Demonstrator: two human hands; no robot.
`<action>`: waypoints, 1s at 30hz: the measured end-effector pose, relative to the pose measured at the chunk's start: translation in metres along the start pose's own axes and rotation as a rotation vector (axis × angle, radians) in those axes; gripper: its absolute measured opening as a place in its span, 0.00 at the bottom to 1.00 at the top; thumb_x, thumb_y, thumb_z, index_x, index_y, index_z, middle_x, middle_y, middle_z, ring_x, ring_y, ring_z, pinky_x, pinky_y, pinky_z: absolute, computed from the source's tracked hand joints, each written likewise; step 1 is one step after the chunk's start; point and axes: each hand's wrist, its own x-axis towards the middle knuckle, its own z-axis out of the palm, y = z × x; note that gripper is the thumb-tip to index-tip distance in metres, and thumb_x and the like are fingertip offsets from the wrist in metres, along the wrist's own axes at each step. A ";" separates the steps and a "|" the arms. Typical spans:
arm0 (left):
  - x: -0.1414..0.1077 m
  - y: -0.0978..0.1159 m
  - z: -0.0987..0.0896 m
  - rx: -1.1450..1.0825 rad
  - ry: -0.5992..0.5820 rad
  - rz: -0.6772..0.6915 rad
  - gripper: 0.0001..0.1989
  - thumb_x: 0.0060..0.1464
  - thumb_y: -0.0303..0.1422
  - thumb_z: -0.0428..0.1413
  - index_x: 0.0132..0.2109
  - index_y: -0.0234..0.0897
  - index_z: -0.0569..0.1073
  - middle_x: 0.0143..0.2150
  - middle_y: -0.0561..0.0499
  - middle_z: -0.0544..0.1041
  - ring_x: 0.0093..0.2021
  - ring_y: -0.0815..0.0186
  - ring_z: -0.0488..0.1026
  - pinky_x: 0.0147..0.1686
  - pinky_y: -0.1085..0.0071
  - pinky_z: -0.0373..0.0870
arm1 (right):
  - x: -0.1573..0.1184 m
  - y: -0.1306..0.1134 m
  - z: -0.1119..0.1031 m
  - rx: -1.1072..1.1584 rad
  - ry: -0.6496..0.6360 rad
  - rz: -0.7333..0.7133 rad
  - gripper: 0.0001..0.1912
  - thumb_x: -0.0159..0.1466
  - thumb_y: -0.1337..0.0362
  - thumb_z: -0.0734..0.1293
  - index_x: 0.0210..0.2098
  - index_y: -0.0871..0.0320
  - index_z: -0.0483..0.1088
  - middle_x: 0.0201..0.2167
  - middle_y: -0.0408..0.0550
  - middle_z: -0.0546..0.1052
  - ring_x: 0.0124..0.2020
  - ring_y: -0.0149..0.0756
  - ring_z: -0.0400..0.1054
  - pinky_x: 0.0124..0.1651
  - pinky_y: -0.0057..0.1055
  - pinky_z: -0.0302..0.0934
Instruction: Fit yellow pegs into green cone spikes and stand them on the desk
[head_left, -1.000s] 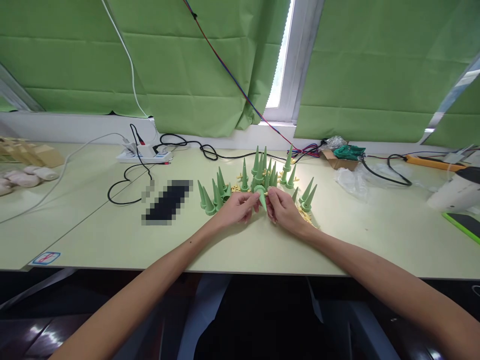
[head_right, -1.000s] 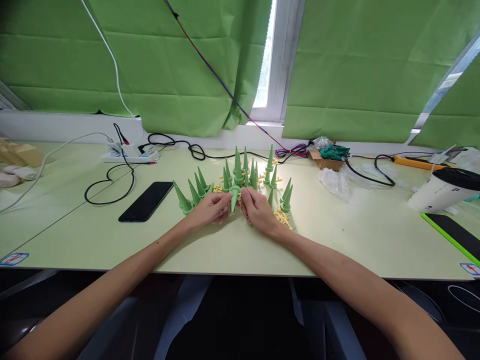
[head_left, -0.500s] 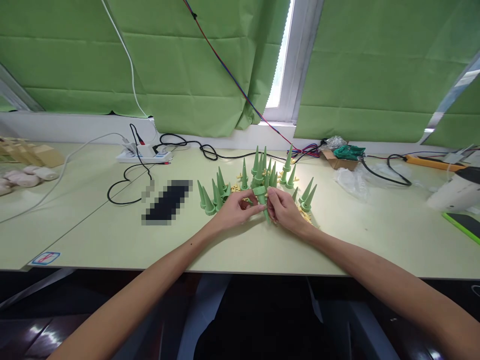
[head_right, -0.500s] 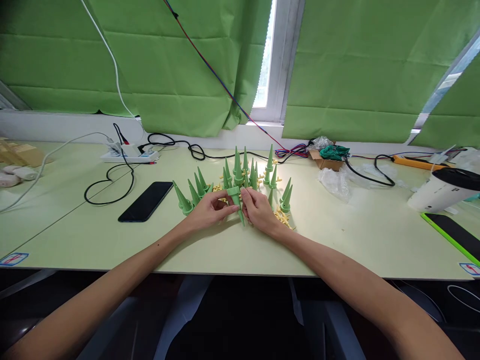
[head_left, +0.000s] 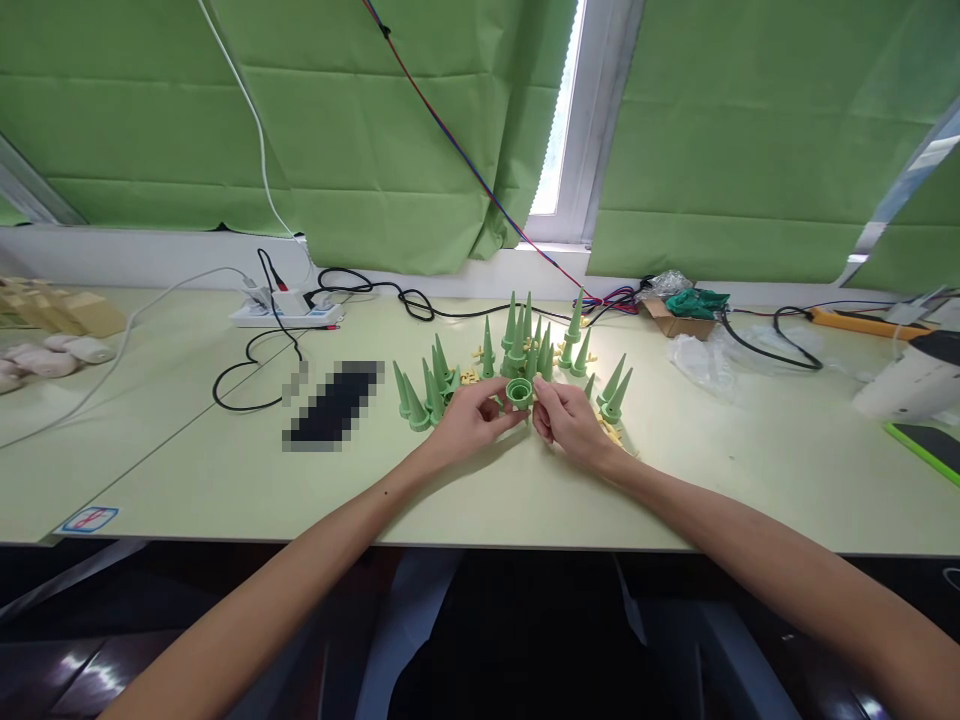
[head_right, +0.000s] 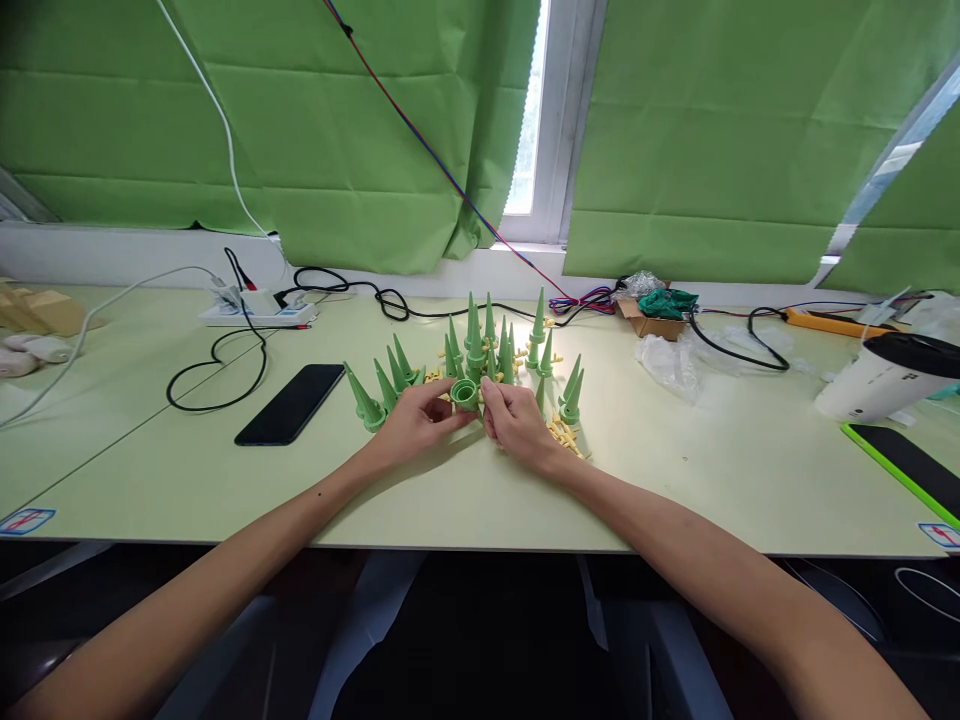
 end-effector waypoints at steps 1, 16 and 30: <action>0.000 0.001 0.000 0.001 -0.004 -0.004 0.18 0.54 0.43 0.59 0.30 0.38 0.60 0.19 0.60 0.57 0.19 0.75 0.52 0.21 0.75 0.48 | 0.000 0.000 0.000 0.002 0.003 -0.006 0.32 0.71 0.46 0.55 0.15 0.56 0.59 0.11 0.41 0.63 0.14 0.28 0.57 0.22 0.29 0.55; 0.005 -0.005 -0.005 -0.333 -0.134 -0.210 0.27 0.63 0.53 0.44 0.27 0.36 0.67 0.20 0.52 0.66 0.16 0.73 0.60 0.16 0.73 0.56 | -0.001 -0.002 -0.002 -0.099 -0.018 -0.120 0.24 0.72 0.47 0.55 0.25 0.55 0.59 0.20 0.41 0.66 0.21 0.29 0.59 0.26 0.29 0.55; 0.005 -0.002 -0.007 -0.307 -0.121 -0.191 0.25 0.60 0.54 0.50 0.30 0.36 0.67 0.16 0.58 0.59 0.14 0.74 0.59 0.16 0.75 0.54 | -0.003 -0.003 -0.002 -0.135 -0.062 -0.128 0.21 0.72 0.49 0.54 0.27 0.53 0.56 0.18 0.39 0.66 0.20 0.30 0.58 0.26 0.29 0.53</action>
